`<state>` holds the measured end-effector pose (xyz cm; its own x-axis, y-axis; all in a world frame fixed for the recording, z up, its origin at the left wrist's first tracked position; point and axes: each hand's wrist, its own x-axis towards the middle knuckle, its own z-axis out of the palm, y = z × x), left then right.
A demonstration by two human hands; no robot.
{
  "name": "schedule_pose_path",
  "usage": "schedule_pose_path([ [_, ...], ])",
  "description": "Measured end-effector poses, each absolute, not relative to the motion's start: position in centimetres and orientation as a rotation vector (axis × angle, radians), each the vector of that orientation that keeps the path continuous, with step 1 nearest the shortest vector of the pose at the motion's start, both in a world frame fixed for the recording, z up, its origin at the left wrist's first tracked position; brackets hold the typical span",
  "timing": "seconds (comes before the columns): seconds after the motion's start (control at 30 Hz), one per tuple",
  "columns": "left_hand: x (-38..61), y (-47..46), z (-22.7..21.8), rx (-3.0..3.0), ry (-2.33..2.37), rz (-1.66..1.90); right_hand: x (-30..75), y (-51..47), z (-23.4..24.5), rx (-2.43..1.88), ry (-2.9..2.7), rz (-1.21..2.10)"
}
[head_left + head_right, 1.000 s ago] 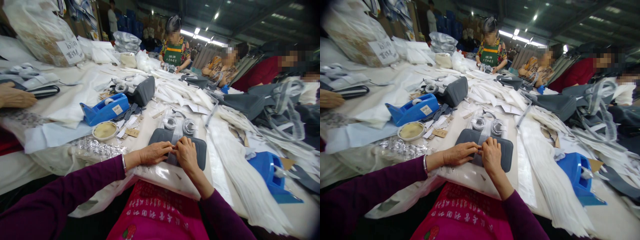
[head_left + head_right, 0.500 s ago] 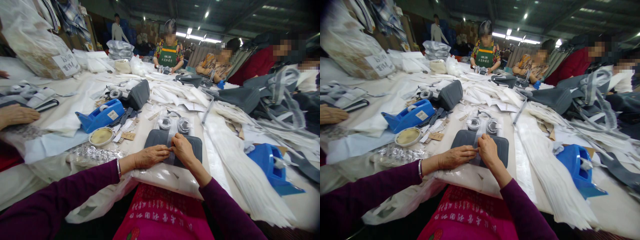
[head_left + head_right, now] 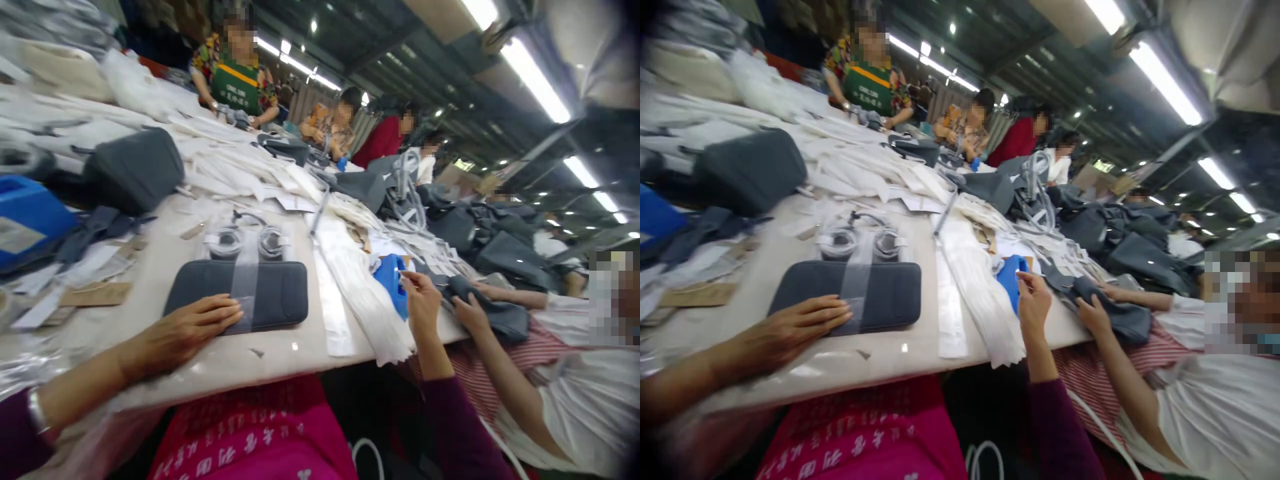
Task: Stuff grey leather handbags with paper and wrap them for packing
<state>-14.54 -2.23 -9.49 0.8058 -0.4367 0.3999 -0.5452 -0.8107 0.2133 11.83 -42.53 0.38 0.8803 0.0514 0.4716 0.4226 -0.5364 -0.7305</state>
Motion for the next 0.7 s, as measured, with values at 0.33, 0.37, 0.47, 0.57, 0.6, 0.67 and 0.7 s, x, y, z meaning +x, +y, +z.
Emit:
schedule_pose_path([
  [0.33,-14.0,-2.0,-10.2,2.838,-0.825,0.761,18.6,-51.3,-0.1,-2.156,-0.053,0.072],
  [0.37,-13.9,-2.0,-10.3,2.839,-0.819,0.753,19.0,-51.0,-0.3,-2.145,-0.059,0.100],
  [0.47,-13.8,-1.9,-10.6,2.822,-0.778,0.726,19.8,-50.6,-0.4,-2.110,-0.064,0.128],
  [0.57,-13.8,-1.7,-11.0,2.805,-0.750,0.712,19.5,-50.8,0.0,-2.068,-0.045,0.073],
  [0.6,-13.9,-1.7,-11.1,2.803,-0.745,0.698,19.1,-51.1,0.1,-2.056,-0.035,0.043],
  [0.67,-13.9,-1.5,-11.4,2.796,-0.714,0.662,17.5,-51.8,0.0,-2.043,-0.014,-0.016],
  [0.7,-13.9,-1.5,-11.5,2.791,-0.696,0.641,16.5,-52.3,-0.1,-2.041,-0.005,-0.036],
])
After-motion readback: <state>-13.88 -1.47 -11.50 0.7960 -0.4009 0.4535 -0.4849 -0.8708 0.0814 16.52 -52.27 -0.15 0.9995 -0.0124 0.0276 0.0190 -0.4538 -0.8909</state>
